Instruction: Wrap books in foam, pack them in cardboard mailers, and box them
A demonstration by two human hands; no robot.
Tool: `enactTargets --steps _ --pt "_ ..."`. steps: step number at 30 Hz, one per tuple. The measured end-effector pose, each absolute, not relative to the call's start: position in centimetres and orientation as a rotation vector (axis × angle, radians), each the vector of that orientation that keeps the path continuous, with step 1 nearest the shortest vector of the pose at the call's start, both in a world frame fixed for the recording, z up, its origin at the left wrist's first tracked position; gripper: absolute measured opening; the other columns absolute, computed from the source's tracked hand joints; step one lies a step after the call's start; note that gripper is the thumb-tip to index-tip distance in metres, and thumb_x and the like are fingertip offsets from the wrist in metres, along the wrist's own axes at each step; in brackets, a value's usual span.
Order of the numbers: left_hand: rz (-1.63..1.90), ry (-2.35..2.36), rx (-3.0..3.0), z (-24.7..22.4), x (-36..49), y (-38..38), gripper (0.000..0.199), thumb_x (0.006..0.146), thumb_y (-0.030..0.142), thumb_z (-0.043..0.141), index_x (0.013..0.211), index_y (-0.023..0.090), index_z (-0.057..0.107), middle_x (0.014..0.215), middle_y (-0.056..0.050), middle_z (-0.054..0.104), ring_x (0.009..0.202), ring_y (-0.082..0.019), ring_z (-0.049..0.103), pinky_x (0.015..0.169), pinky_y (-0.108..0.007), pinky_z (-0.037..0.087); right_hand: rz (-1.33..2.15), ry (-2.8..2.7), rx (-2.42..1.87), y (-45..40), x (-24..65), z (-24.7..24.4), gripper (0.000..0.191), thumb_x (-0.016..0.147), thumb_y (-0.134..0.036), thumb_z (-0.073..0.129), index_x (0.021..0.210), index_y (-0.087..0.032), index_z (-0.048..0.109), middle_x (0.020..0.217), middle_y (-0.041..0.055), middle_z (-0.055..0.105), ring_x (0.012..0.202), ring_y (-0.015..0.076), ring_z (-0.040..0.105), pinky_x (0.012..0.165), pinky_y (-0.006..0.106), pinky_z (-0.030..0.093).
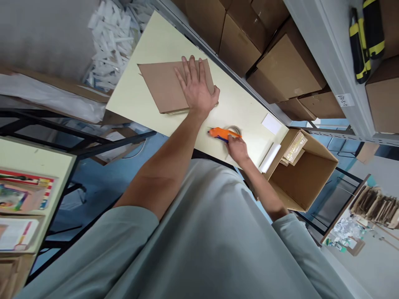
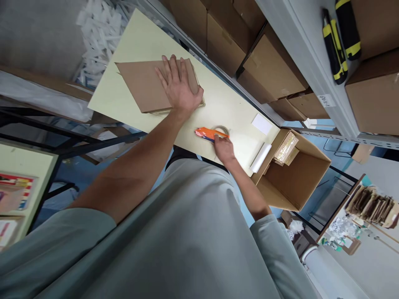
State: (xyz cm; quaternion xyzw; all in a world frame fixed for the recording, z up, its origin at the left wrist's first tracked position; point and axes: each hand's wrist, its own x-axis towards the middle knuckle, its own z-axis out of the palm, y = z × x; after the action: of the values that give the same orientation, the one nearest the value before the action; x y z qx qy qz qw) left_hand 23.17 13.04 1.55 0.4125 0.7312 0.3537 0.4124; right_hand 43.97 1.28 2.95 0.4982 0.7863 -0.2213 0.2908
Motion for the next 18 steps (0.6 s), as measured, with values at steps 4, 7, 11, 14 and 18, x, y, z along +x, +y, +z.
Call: enactTargets --steps 4,7,11,14,18 --pt "0.805 1.898 1.129 2.0 23.1 12.8 0.144 0.065 0.102 0.059 0.182 0.024 0.026 0.193 0.01 0.004 0.173 -0.019 -0.036 0.139 -0.031 -0.027 -0.449 2.015 1.369 4.1 48.3 3.8 0.045 0.119 -0.029 0.046 0.157 -0.005 0.053 0.129 0.0285 0.079 0.121 0.0352 0.076 0.107 0.046 0.059" --pt "0.756 1.845 1.179 2.4 22.9 12.1 0.148 0.061 0.109 0.057 0.178 0.025 0.026 0.192 0.01 0.018 0.17 -0.014 -0.04 0.139 -0.033 -0.027 -0.41 2.048 1.355 6.7 47.8 3.0 0.047 0.121 -0.033 0.044 0.157 -0.006 0.054 0.126 0.0255 0.08 0.121 0.0353 0.076 0.108 0.046 0.058" --pt "0.738 1.688 1.288 2.2 21.1 11.3 0.138 0.054 0.099 0.068 0.17 0.027 0.043 0.188 0.009 0.032 0.177 -0.024 -0.019 0.139 -0.031 -0.03 -0.369 2.084 1.317 9.1 45.1 1.3 0.05 0.123 -0.035 0.04 0.162 -0.006 0.051 0.128 0.0221 0.079 0.124 0.0341 0.075 0.109 0.044 0.057" --pt "0.669 1.537 1.386 1.9 18.7 11.2 0.131 0.048 0.089 0.073 0.163 0.03 0.051 0.187 0.011 0.033 0.179 -0.03 -0.003 0.137 -0.028 -0.032 -0.416 2.152 1.221 8.8 43.3 0.8 0.051 0.12 -0.027 0.045 0.166 -0.005 0.048 0.132 0.0221 0.08 0.124 0.0337 0.075 0.115 0.045 0.054" --pt "0.593 1.416 1.377 2.6 16.8 10.4 0.126 0.038 0.095 0.07 0.147 0.034 0.064 0.178 0.007 0.049 0.178 -0.031 -0.002 0.142 -0.03 -0.023 -0.458 2.216 1.106 5.9 40.6 1.3 0.051 0.118 -0.023 0.046 0.164 -0.003 0.049 0.128 0.0227 0.082 0.118 0.0322 0.078 0.12 0.045 0.052"
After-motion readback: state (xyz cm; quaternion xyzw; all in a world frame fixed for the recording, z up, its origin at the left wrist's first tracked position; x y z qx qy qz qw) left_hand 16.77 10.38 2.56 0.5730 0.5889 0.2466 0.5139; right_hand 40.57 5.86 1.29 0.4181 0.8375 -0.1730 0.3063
